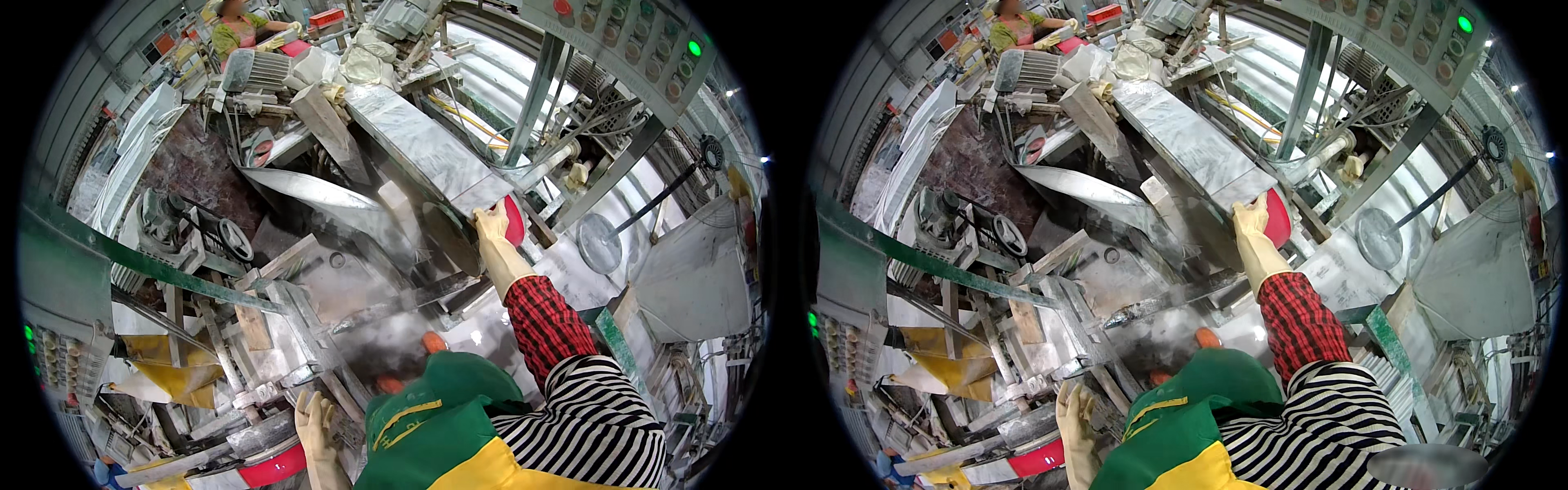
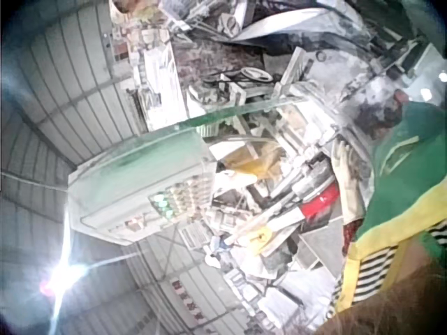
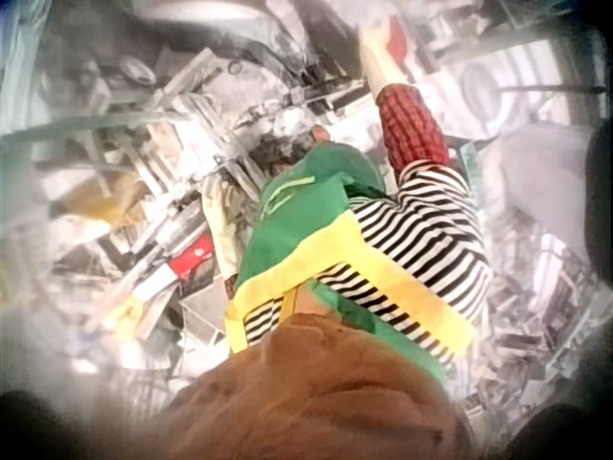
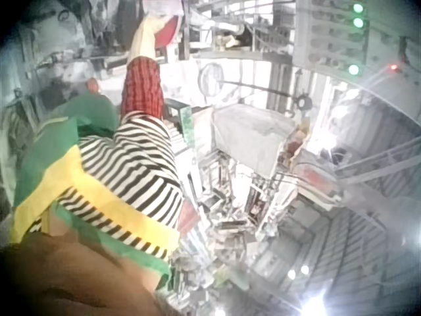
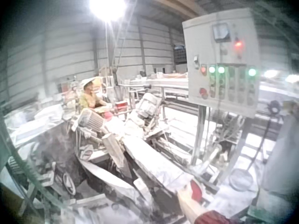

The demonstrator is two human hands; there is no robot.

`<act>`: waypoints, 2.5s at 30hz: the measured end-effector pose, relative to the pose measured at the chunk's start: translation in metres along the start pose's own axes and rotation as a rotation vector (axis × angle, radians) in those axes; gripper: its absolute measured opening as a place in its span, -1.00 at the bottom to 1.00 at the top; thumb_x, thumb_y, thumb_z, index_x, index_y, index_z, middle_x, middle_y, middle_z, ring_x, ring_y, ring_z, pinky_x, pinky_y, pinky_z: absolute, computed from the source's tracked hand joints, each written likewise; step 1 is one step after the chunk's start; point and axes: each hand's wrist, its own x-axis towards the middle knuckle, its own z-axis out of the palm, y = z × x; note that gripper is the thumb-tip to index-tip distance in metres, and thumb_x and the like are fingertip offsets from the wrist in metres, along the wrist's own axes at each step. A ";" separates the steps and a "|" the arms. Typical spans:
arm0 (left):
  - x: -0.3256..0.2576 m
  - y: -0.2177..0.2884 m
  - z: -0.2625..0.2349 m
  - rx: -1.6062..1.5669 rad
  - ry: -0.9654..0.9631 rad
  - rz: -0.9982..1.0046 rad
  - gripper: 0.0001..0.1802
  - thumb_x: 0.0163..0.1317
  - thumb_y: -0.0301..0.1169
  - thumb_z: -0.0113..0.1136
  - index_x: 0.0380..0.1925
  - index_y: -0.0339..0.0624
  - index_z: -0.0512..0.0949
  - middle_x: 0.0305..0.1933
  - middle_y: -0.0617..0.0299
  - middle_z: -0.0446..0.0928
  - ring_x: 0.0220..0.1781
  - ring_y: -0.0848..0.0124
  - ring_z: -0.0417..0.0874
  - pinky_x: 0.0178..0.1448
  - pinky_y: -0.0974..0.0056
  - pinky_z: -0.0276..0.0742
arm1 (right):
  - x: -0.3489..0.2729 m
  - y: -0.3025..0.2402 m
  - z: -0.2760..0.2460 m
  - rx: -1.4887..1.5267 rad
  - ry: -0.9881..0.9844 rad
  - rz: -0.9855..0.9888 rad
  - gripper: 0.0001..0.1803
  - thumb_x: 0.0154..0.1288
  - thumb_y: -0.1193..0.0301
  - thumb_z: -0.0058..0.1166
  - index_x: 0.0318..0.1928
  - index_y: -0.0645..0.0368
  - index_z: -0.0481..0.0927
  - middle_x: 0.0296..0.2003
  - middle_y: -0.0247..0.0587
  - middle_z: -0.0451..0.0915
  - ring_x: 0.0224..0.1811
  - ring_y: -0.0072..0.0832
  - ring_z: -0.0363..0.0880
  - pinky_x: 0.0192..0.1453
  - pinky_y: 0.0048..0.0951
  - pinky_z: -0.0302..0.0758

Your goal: The person repeatedly picks up white rectangular blocks and rubs them against a rotating red grinding wheel in a factory setting. The person handles the blocks one at a time, rotating them to grind different sides, while wearing gloves and an apron.

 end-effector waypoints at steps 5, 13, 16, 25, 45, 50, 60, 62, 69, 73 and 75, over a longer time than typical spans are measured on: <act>-0.002 0.000 -0.002 -0.005 0.038 -0.005 -0.40 0.43 -0.34 0.23 0.41 -0.03 0.26 0.11 0.26 0.61 -0.06 0.52 0.63 0.12 0.22 0.61 | -0.002 -0.015 0.000 -0.353 -0.025 -0.021 -0.24 0.17 0.26 0.15 0.34 0.22 0.18 -0.35 0.06 0.66 -0.35 -0.16 0.69 -0.26 -0.23 0.60; 0.017 -0.012 -0.025 -0.013 0.092 0.041 -0.40 0.42 -0.30 0.26 0.39 -0.10 0.29 0.10 0.22 0.61 -0.08 0.49 0.64 0.02 0.29 0.65 | 0.017 -0.004 -0.004 0.299 -0.329 0.312 -0.32 0.31 0.39 0.24 0.31 0.25 0.16 -0.45 0.01 0.63 -0.61 -0.27 0.60 -0.58 -0.30 0.54; 0.015 -0.006 -0.072 0.001 0.388 0.202 -0.34 0.41 -0.36 0.26 0.41 -0.31 0.26 0.11 0.12 0.57 -0.06 0.44 0.63 -0.04 0.39 0.61 | -0.016 0.012 0.001 0.247 -0.370 0.126 -0.30 0.38 0.40 0.19 0.44 0.07 0.18 -0.25 0.00 0.70 -0.49 -0.37 0.64 -0.47 -0.42 0.58; -0.033 0.051 -0.218 0.879 1.310 0.051 -0.04 0.15 -0.01 0.43 0.43 -0.27 0.24 0.50 -0.30 0.20 0.51 -0.14 0.25 0.56 0.03 0.21 | -0.129 0.125 -0.046 0.107 -0.960 0.252 -0.36 0.46 0.46 0.09 0.49 0.01 0.23 -0.33 -0.06 0.68 -0.60 -0.53 0.55 -0.54 -0.52 0.52; -0.002 -0.008 -0.258 0.577 1.353 0.101 0.12 -0.07 -0.14 0.50 0.46 -0.31 0.16 0.55 -0.41 -0.01 0.59 -0.23 0.05 0.63 0.04 0.03 | -0.123 0.153 -0.017 -0.136 -1.205 0.414 -0.36 0.41 0.52 0.03 0.45 0.05 0.20 -0.35 0.17 0.66 -0.57 -0.27 0.62 -0.53 -0.25 0.59; -0.038 -0.055 -0.178 0.568 1.291 0.280 0.16 -0.17 -0.24 0.61 0.44 -0.36 0.18 0.45 -0.37 0.19 0.53 -0.17 0.18 0.64 0.07 0.02 | -0.179 0.151 -0.001 -0.201 -1.321 0.352 -0.40 0.41 0.56 0.04 0.43 0.15 0.28 -0.34 0.06 0.69 -0.52 -0.33 0.64 -0.47 -0.36 0.62; -0.057 -0.048 -0.016 -0.710 0.172 0.059 -0.03 0.25 -0.55 0.34 0.57 -0.15 -0.01 0.53 0.02 0.23 0.49 0.23 0.33 0.38 0.18 0.47 | -0.278 0.017 0.030 -0.105 -1.738 0.192 -0.37 0.45 0.54 0.10 0.48 0.20 0.28 -0.29 -0.11 0.68 -0.42 -0.59 0.57 -0.34 -0.59 0.49; -0.054 -0.024 0.011 -0.552 -0.045 0.170 -0.08 0.26 -0.39 0.38 0.55 -0.07 0.09 0.49 0.11 0.30 0.42 0.18 0.42 0.38 0.03 0.49 | -0.312 -0.036 0.027 0.123 -1.776 0.415 -0.36 0.46 0.38 0.20 0.47 0.08 0.31 -0.07 -0.13 0.67 -0.17 -0.61 0.60 -0.09 -0.60 0.55; -0.040 0.016 0.072 -0.397 -0.271 0.159 -0.14 0.38 -0.49 0.21 0.58 -0.05 0.00 0.48 0.10 0.29 0.39 0.27 0.45 0.33 0.12 0.54 | -0.320 -0.113 -0.002 0.027 -1.620 0.153 -0.14 0.26 0.42 0.38 0.52 0.08 0.25 -0.16 -0.30 0.66 -0.23 -0.64 0.53 -0.22 -0.54 0.48; -0.052 0.036 0.079 -0.438 -0.499 0.096 -0.13 0.39 -0.47 0.22 0.59 0.02 -0.02 0.45 0.12 0.33 0.37 0.30 0.47 0.31 0.16 0.56 | -0.302 -0.099 0.015 0.185 -1.425 -0.055 -0.19 0.24 0.40 0.40 0.46 0.21 0.32 -0.22 -0.29 0.68 -0.23 -0.63 0.56 -0.18 -0.54 0.54; -0.053 0.033 0.079 -0.385 -0.531 0.060 -0.12 0.38 -0.45 0.23 0.59 0.04 -0.02 0.44 0.11 0.33 0.36 0.31 0.48 0.30 0.16 0.57 | -0.293 -0.115 0.024 0.269 -1.319 -0.031 -0.19 0.27 0.38 0.39 0.45 0.29 0.30 -0.30 -0.38 0.60 -0.37 -0.71 0.45 -0.33 -0.63 0.41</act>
